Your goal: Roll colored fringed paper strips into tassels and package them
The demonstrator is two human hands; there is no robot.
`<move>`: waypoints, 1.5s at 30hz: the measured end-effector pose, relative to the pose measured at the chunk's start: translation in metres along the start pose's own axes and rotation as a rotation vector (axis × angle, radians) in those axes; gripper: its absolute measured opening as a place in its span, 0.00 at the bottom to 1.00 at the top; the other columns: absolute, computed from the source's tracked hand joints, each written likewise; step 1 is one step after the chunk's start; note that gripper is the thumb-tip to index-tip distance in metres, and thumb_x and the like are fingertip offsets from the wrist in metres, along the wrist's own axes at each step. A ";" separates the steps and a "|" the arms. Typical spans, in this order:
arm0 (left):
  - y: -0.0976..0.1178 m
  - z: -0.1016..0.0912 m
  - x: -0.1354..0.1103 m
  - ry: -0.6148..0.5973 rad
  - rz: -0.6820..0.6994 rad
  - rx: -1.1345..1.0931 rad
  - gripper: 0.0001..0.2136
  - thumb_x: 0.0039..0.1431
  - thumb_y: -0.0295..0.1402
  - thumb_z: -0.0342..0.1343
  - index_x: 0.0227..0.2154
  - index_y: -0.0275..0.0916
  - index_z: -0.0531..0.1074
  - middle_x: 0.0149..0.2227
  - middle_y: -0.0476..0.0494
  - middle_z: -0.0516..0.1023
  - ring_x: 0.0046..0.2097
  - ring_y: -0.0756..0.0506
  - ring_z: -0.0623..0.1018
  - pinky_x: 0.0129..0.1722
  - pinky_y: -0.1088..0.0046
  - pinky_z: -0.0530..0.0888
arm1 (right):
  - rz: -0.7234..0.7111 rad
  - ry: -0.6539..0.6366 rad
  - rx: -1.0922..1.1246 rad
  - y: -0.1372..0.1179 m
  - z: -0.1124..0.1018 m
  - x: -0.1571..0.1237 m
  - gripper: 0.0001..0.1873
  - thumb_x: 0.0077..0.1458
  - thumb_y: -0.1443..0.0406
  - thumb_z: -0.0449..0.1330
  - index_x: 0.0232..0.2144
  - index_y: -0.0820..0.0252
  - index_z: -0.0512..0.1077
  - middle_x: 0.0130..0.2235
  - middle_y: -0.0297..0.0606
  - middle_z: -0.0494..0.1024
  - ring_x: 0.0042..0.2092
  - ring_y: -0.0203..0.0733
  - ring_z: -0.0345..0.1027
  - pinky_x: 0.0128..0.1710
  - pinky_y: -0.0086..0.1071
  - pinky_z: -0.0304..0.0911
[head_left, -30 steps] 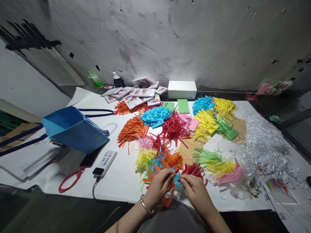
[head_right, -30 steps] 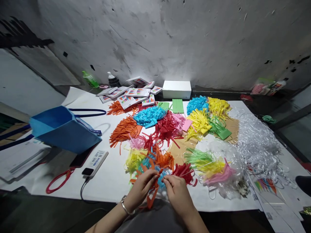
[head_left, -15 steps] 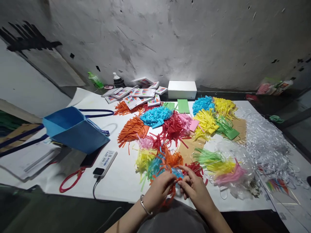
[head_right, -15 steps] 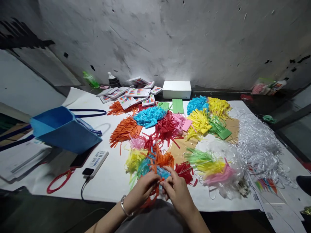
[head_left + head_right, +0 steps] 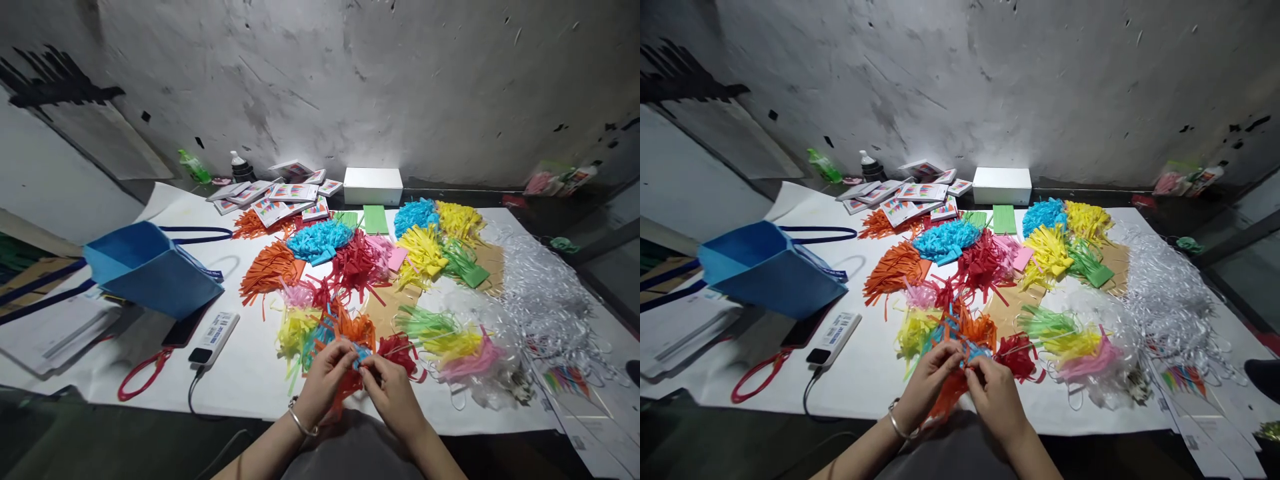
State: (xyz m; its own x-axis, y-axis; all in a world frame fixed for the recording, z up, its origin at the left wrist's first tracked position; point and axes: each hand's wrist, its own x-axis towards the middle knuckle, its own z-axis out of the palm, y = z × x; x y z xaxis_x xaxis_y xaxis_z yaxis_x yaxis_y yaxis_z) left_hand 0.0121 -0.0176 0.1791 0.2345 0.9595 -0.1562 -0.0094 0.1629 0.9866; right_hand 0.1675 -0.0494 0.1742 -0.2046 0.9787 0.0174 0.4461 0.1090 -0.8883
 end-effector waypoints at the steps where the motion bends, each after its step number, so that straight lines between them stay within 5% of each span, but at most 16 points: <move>1: 0.000 -0.001 0.003 0.034 -0.037 -0.106 0.13 0.57 0.44 0.55 0.28 0.38 0.71 0.28 0.49 0.72 0.28 0.51 0.70 0.30 0.75 0.67 | -0.019 0.005 -0.077 0.007 0.003 0.002 0.10 0.62 0.65 0.49 0.33 0.58 0.70 0.32 0.35 0.75 0.34 0.38 0.68 0.34 0.27 0.57; 4: 0.001 -0.015 0.016 0.188 -0.113 -0.362 0.15 0.55 0.46 0.56 0.29 0.38 0.68 0.27 0.50 0.72 0.23 0.53 0.67 0.25 0.78 0.66 | -0.059 -0.033 -0.408 0.044 0.005 0.008 0.11 0.62 0.68 0.49 0.33 0.58 0.71 0.33 0.35 0.77 0.37 0.39 0.69 0.42 0.32 0.54; 7: 0.005 -0.046 0.032 0.399 -0.055 -0.489 0.15 0.48 0.44 0.63 0.26 0.39 0.66 0.26 0.52 0.72 0.27 0.52 0.71 0.29 0.77 0.70 | 0.019 -0.059 -0.719 0.091 -0.018 0.010 0.11 0.59 0.70 0.50 0.33 0.56 0.72 0.34 0.34 0.78 0.38 0.38 0.69 0.47 0.36 0.50; 12: 0.009 -0.102 0.047 0.692 0.045 -0.600 0.12 0.48 0.37 0.63 0.27 0.39 0.65 0.24 0.53 0.73 0.27 0.52 0.73 0.32 0.76 0.72 | 0.236 0.073 -0.918 0.149 -0.134 -0.010 0.15 0.56 0.71 0.49 0.25 0.59 0.73 0.29 0.42 0.76 0.36 0.46 0.69 0.43 0.42 0.52; 14: 0.007 -0.108 0.047 0.780 0.069 -0.612 0.11 0.50 0.36 0.62 0.27 0.39 0.64 0.24 0.53 0.74 0.27 0.52 0.73 0.31 0.77 0.71 | 0.357 0.201 -1.017 0.156 -0.175 -0.018 0.17 0.55 0.73 0.47 0.29 0.62 0.75 0.32 0.50 0.75 0.38 0.52 0.68 0.41 0.47 0.53; 16: 0.002 -0.098 0.043 0.765 0.073 -0.560 0.11 0.51 0.37 0.61 0.27 0.38 0.65 0.24 0.52 0.74 0.26 0.52 0.73 0.30 0.77 0.71 | 0.466 0.409 -1.120 0.151 -0.188 -0.016 0.17 0.53 0.73 0.47 0.33 0.62 0.77 0.38 0.54 0.74 0.43 0.56 0.67 0.42 0.49 0.55; 18: -0.005 -0.073 0.037 0.630 0.052 -0.437 0.13 0.52 0.41 0.60 0.27 0.38 0.66 0.25 0.51 0.74 0.27 0.52 0.72 0.31 0.76 0.71 | 0.284 0.393 -1.023 0.130 -0.165 -0.004 0.17 0.51 0.73 0.50 0.39 0.61 0.76 0.46 0.53 0.73 0.48 0.55 0.65 0.46 0.48 0.57; 22: -0.021 -0.011 0.024 0.260 0.011 -0.213 0.13 0.57 0.44 0.54 0.29 0.38 0.68 0.29 0.48 0.73 0.31 0.49 0.72 0.34 0.73 0.70 | -0.226 0.068 -0.408 0.062 -0.056 0.026 0.17 0.60 0.66 0.50 0.50 0.55 0.70 0.49 0.43 0.73 0.52 0.46 0.64 0.52 0.41 0.59; 26: -0.038 0.011 0.017 0.174 0.094 -0.097 0.12 0.59 0.42 0.53 0.30 0.38 0.68 0.30 0.49 0.69 0.33 0.49 0.70 0.35 0.74 0.69 | -0.176 0.055 -0.014 0.021 0.021 0.034 0.13 0.62 0.62 0.50 0.38 0.57 0.75 0.37 0.40 0.75 0.40 0.41 0.69 0.41 0.33 0.65; 31: -0.057 0.001 0.009 0.098 -0.053 -0.184 0.14 0.58 0.45 0.53 0.38 0.39 0.66 0.31 0.49 0.71 0.29 0.50 0.72 0.32 0.72 0.70 | -0.005 0.112 0.212 0.031 0.026 0.033 0.16 0.59 0.57 0.55 0.25 0.59 0.74 0.30 0.37 0.74 0.35 0.40 0.68 0.37 0.31 0.63; 35: -0.066 0.003 0.009 -0.033 -0.137 -0.178 0.18 0.50 0.44 0.61 0.38 0.37 0.67 0.37 0.45 0.72 0.28 0.52 0.74 0.27 0.75 0.70 | 0.215 0.203 0.459 0.037 0.021 0.039 0.17 0.54 0.53 0.59 0.26 0.60 0.75 0.27 0.34 0.74 0.32 0.40 0.67 0.35 0.30 0.63; 40: -0.073 0.012 0.019 -0.066 -0.229 -0.186 0.19 0.44 0.44 0.65 0.31 0.36 0.65 0.24 0.54 0.67 0.20 0.54 0.69 0.16 0.80 0.62 | 0.271 0.211 0.557 0.034 0.026 0.043 0.18 0.52 0.51 0.61 0.25 0.61 0.75 0.26 0.33 0.72 0.31 0.39 0.66 0.33 0.29 0.63; 45: -0.078 0.018 0.018 -0.150 -0.361 -0.365 0.20 0.43 0.44 0.65 0.32 0.37 0.64 0.21 0.57 0.65 0.18 0.54 0.68 0.16 0.80 0.61 | 0.316 0.244 0.550 0.041 0.030 0.042 0.19 0.50 0.50 0.61 0.24 0.61 0.74 0.26 0.33 0.73 0.30 0.38 0.66 0.31 0.29 0.63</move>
State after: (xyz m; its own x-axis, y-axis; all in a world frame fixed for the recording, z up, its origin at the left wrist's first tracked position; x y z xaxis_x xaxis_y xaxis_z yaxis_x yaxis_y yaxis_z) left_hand 0.0343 -0.0166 0.1003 0.4217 0.7885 -0.4477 -0.2339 0.5717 0.7864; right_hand 0.1511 -0.0092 0.1251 0.0936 0.9673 -0.2359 -0.0696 -0.2300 -0.9707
